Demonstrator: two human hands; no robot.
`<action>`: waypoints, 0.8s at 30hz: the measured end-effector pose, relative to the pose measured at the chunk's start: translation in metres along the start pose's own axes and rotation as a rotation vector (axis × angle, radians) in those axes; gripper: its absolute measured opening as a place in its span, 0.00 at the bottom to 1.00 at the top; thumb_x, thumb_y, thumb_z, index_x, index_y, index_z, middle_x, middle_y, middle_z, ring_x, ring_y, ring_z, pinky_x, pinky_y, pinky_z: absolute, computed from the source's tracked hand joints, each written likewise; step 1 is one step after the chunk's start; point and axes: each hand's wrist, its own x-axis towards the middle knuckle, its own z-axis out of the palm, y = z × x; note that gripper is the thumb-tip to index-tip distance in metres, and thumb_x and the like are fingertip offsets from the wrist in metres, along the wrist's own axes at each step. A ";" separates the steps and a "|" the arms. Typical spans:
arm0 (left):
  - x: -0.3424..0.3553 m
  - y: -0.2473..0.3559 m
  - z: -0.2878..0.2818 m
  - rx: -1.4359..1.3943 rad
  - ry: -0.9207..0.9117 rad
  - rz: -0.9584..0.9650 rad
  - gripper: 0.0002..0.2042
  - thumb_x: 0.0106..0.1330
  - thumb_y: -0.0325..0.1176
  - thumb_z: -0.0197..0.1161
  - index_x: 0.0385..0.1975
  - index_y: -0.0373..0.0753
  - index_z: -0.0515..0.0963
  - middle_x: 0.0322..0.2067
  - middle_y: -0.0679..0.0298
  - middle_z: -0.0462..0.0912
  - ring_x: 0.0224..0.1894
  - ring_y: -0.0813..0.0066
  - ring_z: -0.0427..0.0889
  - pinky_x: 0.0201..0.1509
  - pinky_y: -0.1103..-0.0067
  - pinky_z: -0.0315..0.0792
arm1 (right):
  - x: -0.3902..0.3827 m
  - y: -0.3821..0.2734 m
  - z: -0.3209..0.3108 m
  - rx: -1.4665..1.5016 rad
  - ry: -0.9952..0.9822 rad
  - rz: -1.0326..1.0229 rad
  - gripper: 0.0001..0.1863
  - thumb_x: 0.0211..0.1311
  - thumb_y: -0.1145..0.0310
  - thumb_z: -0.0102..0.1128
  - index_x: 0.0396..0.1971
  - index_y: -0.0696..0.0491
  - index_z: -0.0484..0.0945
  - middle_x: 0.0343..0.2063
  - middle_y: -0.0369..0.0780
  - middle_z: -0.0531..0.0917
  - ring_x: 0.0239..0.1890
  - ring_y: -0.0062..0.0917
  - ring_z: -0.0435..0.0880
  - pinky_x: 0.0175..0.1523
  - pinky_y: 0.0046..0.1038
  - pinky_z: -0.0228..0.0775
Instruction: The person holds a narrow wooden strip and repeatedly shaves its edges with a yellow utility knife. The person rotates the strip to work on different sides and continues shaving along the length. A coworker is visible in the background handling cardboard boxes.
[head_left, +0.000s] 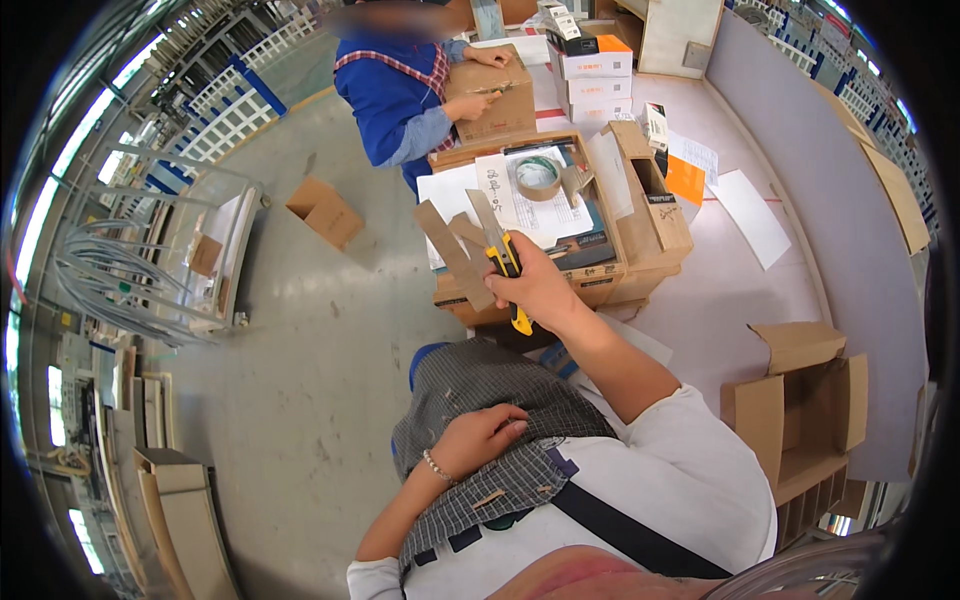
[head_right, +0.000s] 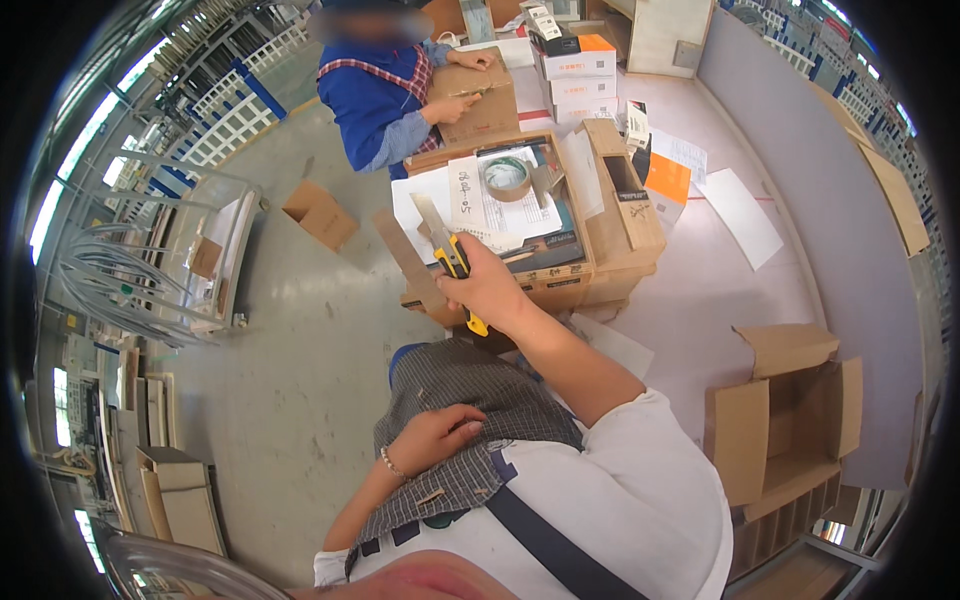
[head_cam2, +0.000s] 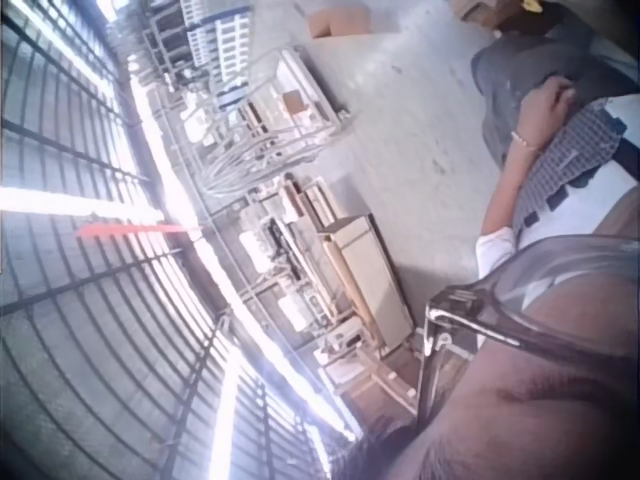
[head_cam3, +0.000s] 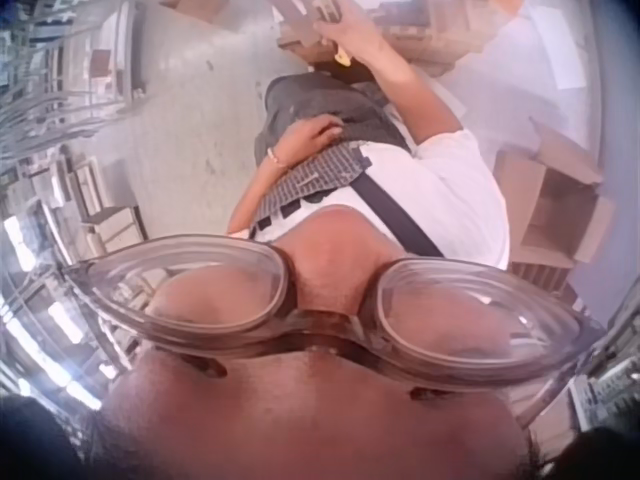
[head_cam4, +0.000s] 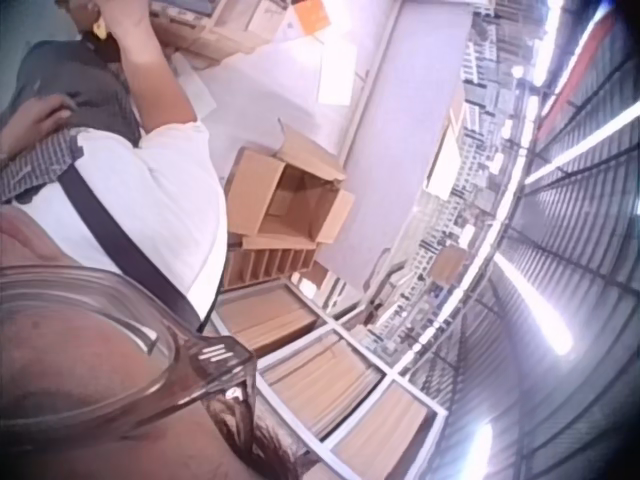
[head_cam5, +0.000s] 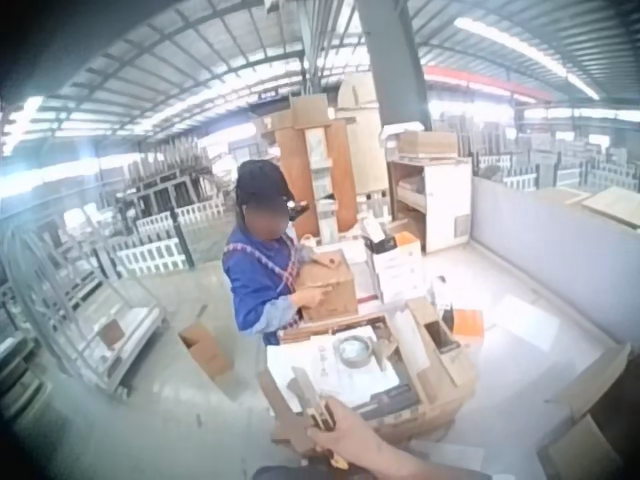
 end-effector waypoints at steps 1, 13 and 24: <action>0.001 0.001 -0.001 0.007 -0.003 -0.009 0.12 0.68 0.39 0.57 0.45 0.41 0.78 0.34 0.56 0.84 0.37 0.59 0.83 0.41 0.71 0.75 | 0.000 0.001 0.000 -0.001 -0.003 -0.001 0.19 0.56 0.78 0.59 0.48 0.59 0.67 0.30 0.36 0.78 0.22 0.16 0.76 0.29 0.21 0.70; 0.001 0.004 -0.004 -0.014 -0.024 -0.049 0.12 0.68 0.41 0.56 0.43 0.40 0.78 0.36 0.56 0.83 0.37 0.59 0.83 0.41 0.71 0.76 | -0.001 -0.005 0.001 0.009 -0.003 0.042 0.17 0.56 0.79 0.59 0.45 0.57 0.67 0.31 0.36 0.75 0.26 0.16 0.75 0.31 0.20 0.71; 0.001 0.004 -0.005 -0.018 -0.021 -0.036 0.12 0.69 0.41 0.56 0.42 0.40 0.78 0.36 0.56 0.84 0.37 0.58 0.83 0.41 0.70 0.76 | 0.000 -0.005 0.003 0.015 -0.004 0.049 0.18 0.56 0.79 0.59 0.46 0.57 0.67 0.31 0.36 0.75 0.26 0.16 0.74 0.31 0.20 0.71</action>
